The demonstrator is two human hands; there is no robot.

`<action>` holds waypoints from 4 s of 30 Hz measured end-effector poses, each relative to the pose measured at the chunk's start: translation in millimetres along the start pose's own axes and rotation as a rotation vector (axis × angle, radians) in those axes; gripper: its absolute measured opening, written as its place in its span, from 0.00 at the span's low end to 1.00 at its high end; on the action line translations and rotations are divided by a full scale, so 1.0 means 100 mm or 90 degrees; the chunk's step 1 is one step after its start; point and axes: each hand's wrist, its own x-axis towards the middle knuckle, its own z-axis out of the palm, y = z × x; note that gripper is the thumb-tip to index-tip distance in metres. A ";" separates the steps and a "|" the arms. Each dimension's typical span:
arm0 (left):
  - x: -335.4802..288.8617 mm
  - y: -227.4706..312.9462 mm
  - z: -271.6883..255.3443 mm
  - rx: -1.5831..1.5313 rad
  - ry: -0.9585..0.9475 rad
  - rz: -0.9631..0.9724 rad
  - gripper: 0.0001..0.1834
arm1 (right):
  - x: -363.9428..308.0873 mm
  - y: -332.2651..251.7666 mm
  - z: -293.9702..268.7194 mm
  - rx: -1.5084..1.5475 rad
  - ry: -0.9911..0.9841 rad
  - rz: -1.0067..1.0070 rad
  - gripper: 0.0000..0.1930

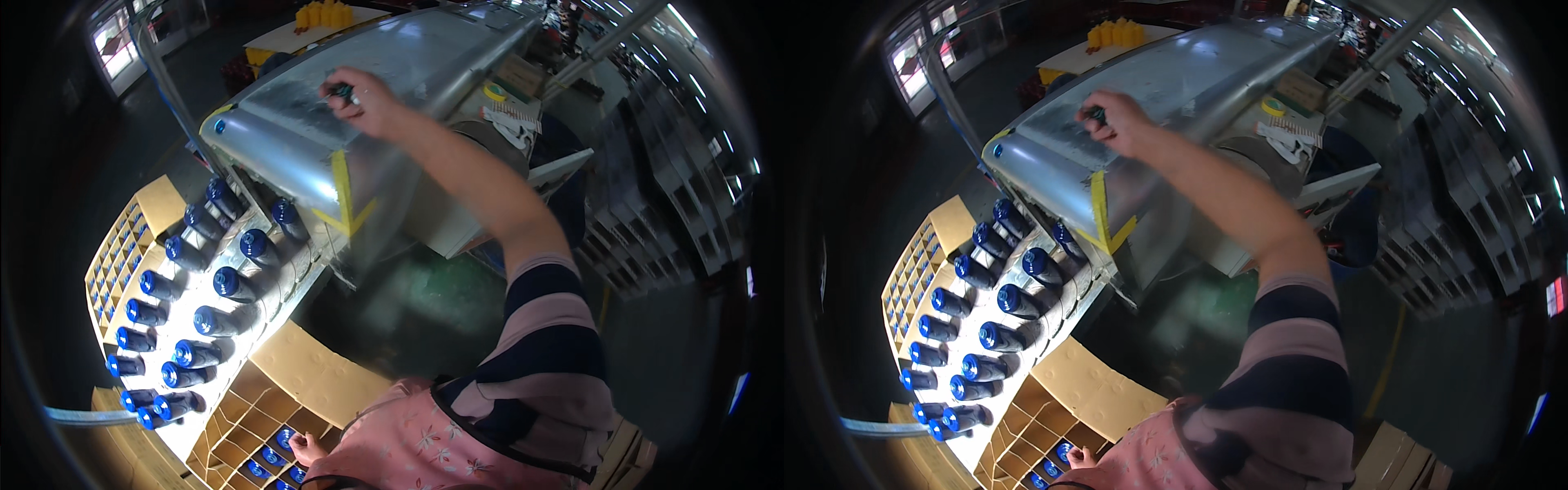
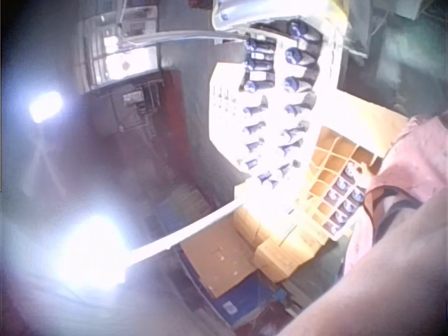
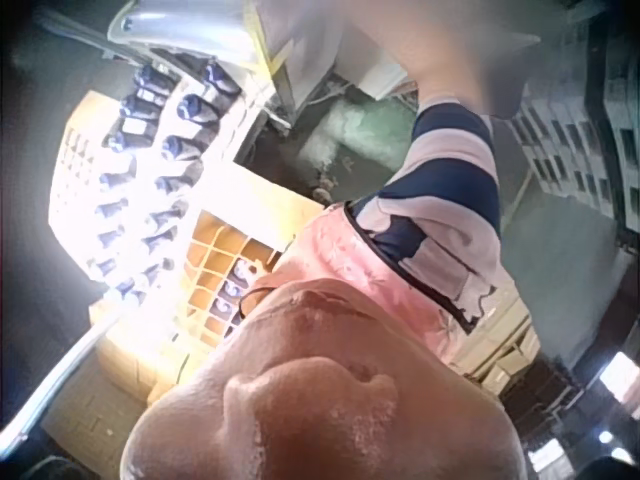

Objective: The person places blue bottles from a conveyor belt into a cardboard box with compartments. They handle the bottles one at a time, occasionally inspecting a bottle before placing it in the box. The person continues filling the box until it is full, then moves to a new box and repeats the process.

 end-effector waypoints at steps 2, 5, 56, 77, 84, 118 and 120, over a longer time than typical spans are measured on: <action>-0.03 0.02 0.01 -0.010 -0.020 0.004 0.07 | -0.07 0.13 -0.04 0.138 0.003 0.029 0.03; -0.06 0.04 0.02 0.029 -0.006 0.010 0.07 | -0.19 0.18 -0.24 0.263 0.030 0.013 0.08; -0.35 -0.48 -0.58 -0.154 -0.230 -0.014 0.17 | -3.01 1.50 -0.10 -0.369 0.082 -0.082 0.18; 0.68 -2.98 -4.26 0.120 0.002 0.302 0.27 | -4.92 5.67 2.74 -0.889 -0.367 0.070 0.32; 0.52 -3.40 -4.71 0.022 0.067 -0.061 0.43 | -4.88 5.42 2.30 -1.110 0.004 0.197 0.48; 0.98 -3.79 -4.20 -0.026 0.133 0.069 0.22 | -4.78 5.99 2.98 -1.019 -0.316 0.226 0.24; 1.00 -3.71 -4.19 -0.026 0.139 0.040 0.23 | -4.70 5.99 3.01 -1.089 -0.320 0.214 0.22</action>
